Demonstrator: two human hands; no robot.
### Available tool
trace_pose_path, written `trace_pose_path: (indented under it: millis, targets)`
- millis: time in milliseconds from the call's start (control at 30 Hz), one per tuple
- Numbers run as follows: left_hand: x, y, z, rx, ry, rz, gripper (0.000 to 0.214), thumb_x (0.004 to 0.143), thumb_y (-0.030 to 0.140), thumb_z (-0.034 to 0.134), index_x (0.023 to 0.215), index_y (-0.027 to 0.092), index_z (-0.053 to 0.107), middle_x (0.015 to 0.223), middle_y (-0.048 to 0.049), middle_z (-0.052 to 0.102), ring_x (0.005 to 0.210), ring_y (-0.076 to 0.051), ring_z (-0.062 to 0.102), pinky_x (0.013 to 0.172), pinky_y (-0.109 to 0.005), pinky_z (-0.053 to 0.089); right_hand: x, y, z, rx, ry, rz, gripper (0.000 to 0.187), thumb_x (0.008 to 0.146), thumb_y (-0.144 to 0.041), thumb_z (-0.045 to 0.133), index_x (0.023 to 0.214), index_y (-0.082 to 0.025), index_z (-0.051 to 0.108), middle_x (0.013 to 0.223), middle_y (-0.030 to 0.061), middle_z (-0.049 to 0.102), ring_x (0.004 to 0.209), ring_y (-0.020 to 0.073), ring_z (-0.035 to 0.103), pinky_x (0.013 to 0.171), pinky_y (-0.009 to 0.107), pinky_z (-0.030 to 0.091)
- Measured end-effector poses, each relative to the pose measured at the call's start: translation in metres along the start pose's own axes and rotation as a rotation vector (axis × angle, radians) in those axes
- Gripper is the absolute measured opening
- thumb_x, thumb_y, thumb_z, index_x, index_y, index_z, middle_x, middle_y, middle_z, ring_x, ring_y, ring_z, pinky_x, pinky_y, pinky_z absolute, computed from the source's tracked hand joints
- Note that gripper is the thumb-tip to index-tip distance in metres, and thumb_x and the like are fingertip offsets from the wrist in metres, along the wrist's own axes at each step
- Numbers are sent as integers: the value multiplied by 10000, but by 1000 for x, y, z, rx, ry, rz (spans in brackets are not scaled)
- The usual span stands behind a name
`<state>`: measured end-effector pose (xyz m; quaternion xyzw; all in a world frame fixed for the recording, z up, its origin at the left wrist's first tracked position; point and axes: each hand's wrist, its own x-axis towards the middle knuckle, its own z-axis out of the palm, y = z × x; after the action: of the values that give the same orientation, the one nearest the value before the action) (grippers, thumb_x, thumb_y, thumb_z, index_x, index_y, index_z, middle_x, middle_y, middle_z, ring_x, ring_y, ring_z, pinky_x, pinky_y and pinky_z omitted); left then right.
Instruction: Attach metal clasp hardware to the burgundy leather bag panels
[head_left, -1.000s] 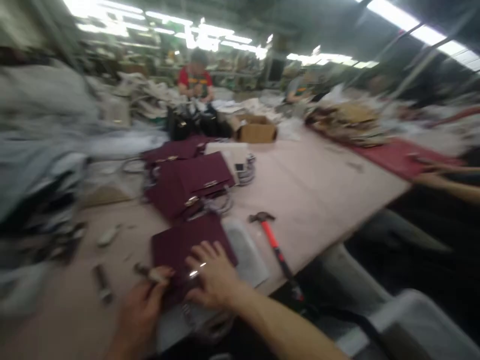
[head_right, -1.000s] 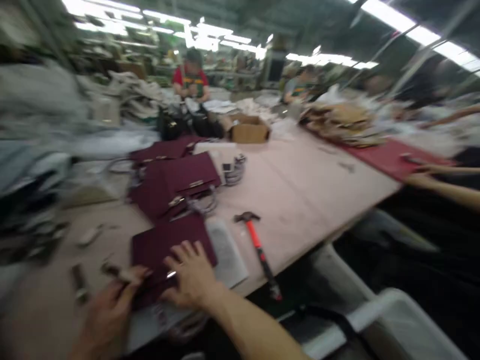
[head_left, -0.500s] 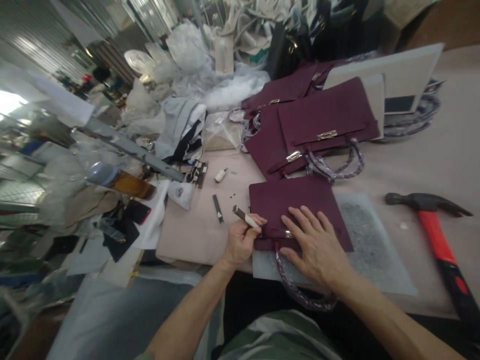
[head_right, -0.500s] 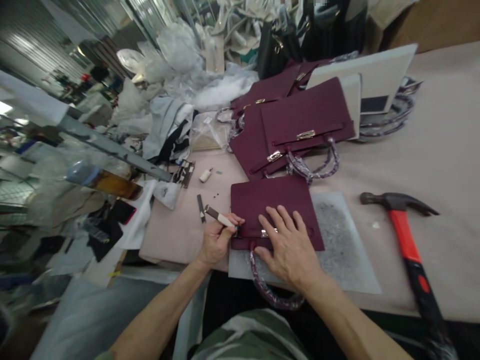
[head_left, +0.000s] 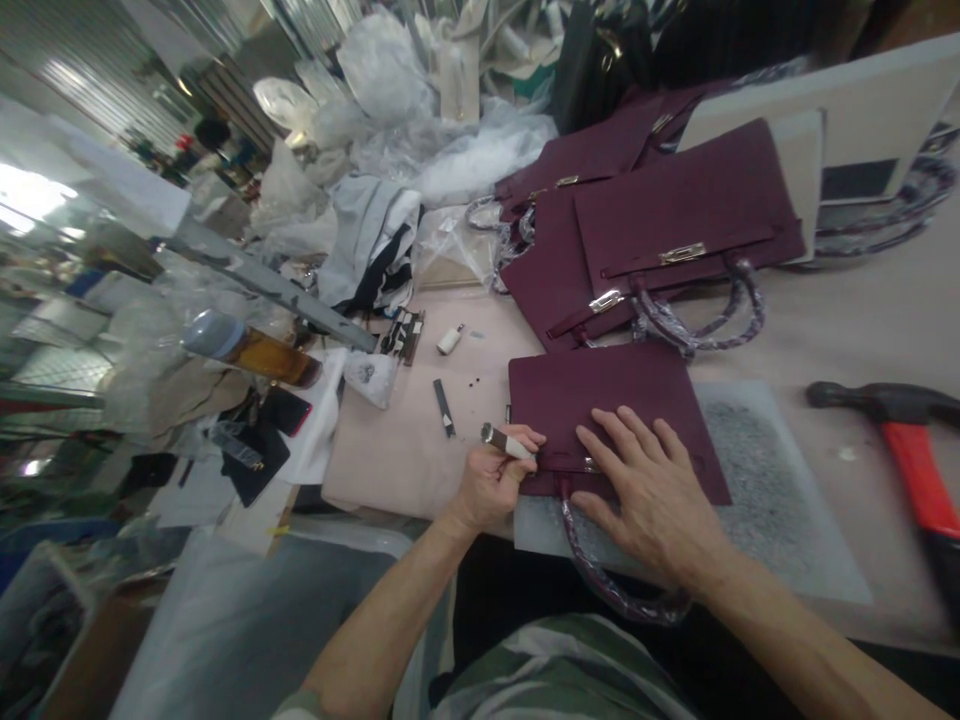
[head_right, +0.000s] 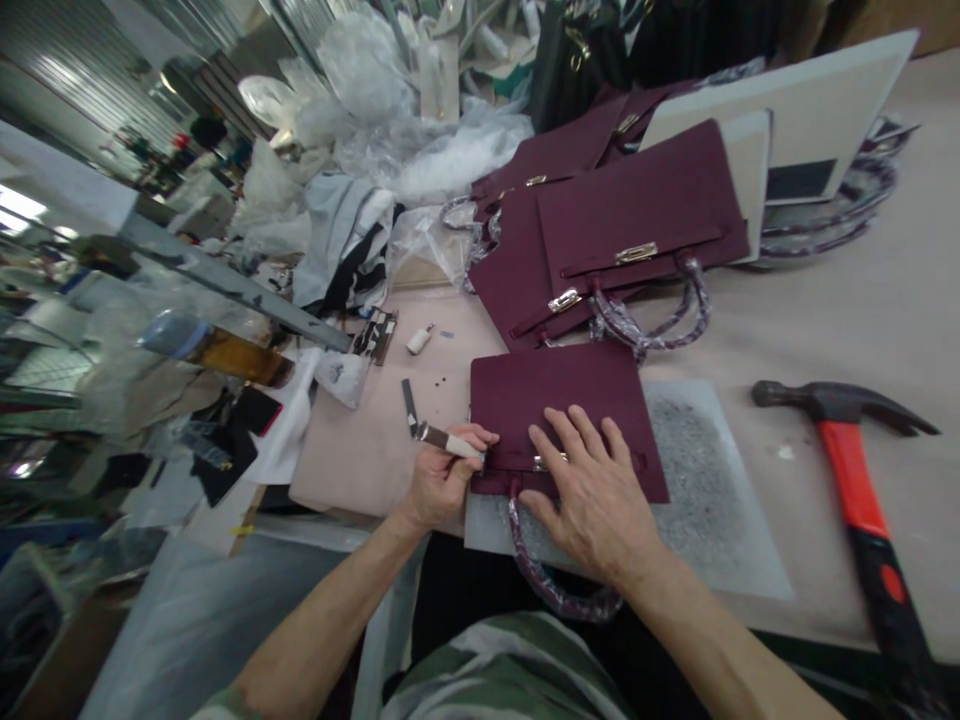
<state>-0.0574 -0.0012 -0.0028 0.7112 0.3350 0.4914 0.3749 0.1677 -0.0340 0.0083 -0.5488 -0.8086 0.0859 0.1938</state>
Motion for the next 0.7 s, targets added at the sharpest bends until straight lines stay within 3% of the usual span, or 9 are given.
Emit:
trace_pose_path:
  millis: [400, 700]
  targets:
    - [-2, 4, 9, 175, 45, 115, 98, 1009, 236, 590, 1010, 151, 639, 1043, -127, 686, 992, -239, 677, 892, -389, 556, -3, 2, 3, -99, 20, -66, 573, 1001, -526, 433, 1424, -163, 567, 1534, 127, 415, 1447, 349, 285, 1172, 595, 236]
    - [8, 6, -2, 101, -102, 110, 97, 996, 244, 588, 976, 158, 628, 1017, -117, 689, 959, -230, 670, 861, -367, 552, -6, 5, 7, -136, 30, -100, 562, 986, -482, 500, 1444, -159, 537, 1536, 131, 402, 1446, 352, 275, 1164, 596, 248]
